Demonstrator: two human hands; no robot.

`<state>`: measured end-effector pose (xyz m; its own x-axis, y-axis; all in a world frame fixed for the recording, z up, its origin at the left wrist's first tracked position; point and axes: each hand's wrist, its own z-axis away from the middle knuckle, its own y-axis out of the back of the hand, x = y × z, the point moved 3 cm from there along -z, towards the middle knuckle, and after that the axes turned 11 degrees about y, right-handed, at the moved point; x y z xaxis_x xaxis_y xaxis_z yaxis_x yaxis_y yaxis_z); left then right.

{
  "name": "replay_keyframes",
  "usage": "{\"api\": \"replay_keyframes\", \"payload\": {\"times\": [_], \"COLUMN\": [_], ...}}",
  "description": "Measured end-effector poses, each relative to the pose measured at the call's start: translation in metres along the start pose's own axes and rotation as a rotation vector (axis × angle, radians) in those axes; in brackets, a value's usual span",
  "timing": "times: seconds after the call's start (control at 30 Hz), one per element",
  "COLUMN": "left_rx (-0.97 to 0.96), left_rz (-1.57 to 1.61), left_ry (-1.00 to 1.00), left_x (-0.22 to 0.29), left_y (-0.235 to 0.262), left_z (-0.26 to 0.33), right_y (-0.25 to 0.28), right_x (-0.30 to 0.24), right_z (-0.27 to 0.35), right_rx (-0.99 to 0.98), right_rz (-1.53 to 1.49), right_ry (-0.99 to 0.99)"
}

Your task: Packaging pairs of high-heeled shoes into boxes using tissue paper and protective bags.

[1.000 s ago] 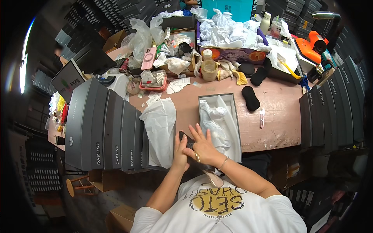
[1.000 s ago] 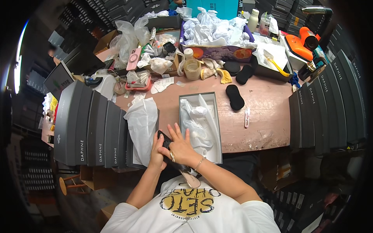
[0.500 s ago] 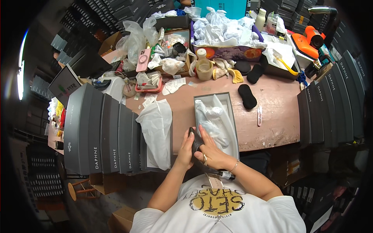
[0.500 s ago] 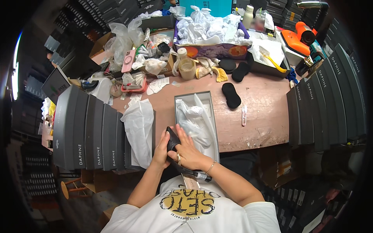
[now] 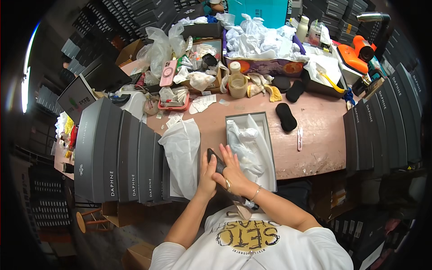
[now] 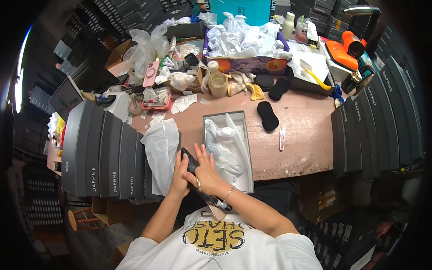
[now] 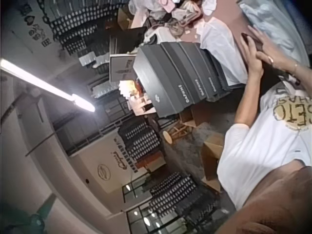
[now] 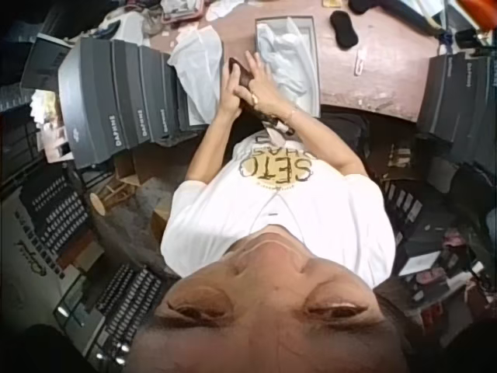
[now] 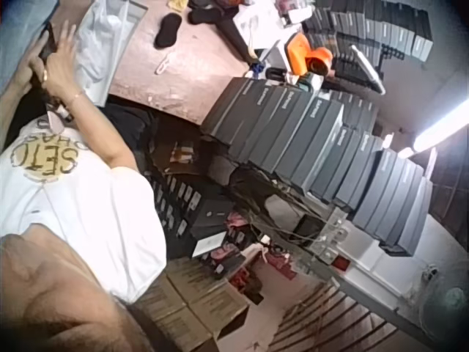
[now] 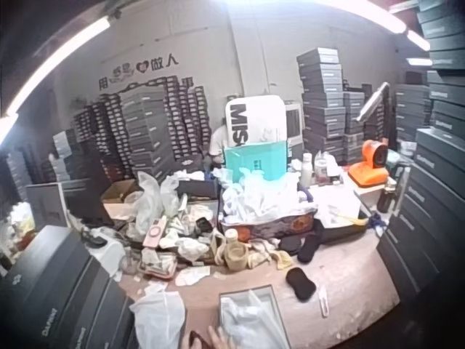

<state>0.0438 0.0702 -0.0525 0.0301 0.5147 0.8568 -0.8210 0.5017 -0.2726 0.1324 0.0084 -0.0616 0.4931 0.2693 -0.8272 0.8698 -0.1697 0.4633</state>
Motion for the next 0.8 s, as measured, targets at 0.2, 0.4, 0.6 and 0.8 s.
{"api": "replay_keyframes", "payload": {"times": [0.2, 0.4, 0.6, 0.8], "left_rx": [-0.075, -0.238, -0.216, -0.157], "left_rz": [0.154, 0.195, 0.400, 0.462], "left_ry": [0.001, 0.090, 0.136, 0.373], "left_x": [-0.006, -0.016, -0.022, -0.069], "left_y": [-0.006, -0.014, -0.024, -0.027], "left_z": [0.009, 0.012, 0.019, 0.074], "right_y": [0.024, 0.042, 0.053, 0.067], "right_x": [-0.039, -0.052, -0.055, -0.059], "right_z": [0.030, 0.070, 0.100, 0.083], "right_rx": [-0.206, -0.319, -0.254, -0.307], "right_rz": [0.073, 0.036, 0.138, -0.095], "right_ry": [0.168, 0.088, 0.133, 0.004]}}
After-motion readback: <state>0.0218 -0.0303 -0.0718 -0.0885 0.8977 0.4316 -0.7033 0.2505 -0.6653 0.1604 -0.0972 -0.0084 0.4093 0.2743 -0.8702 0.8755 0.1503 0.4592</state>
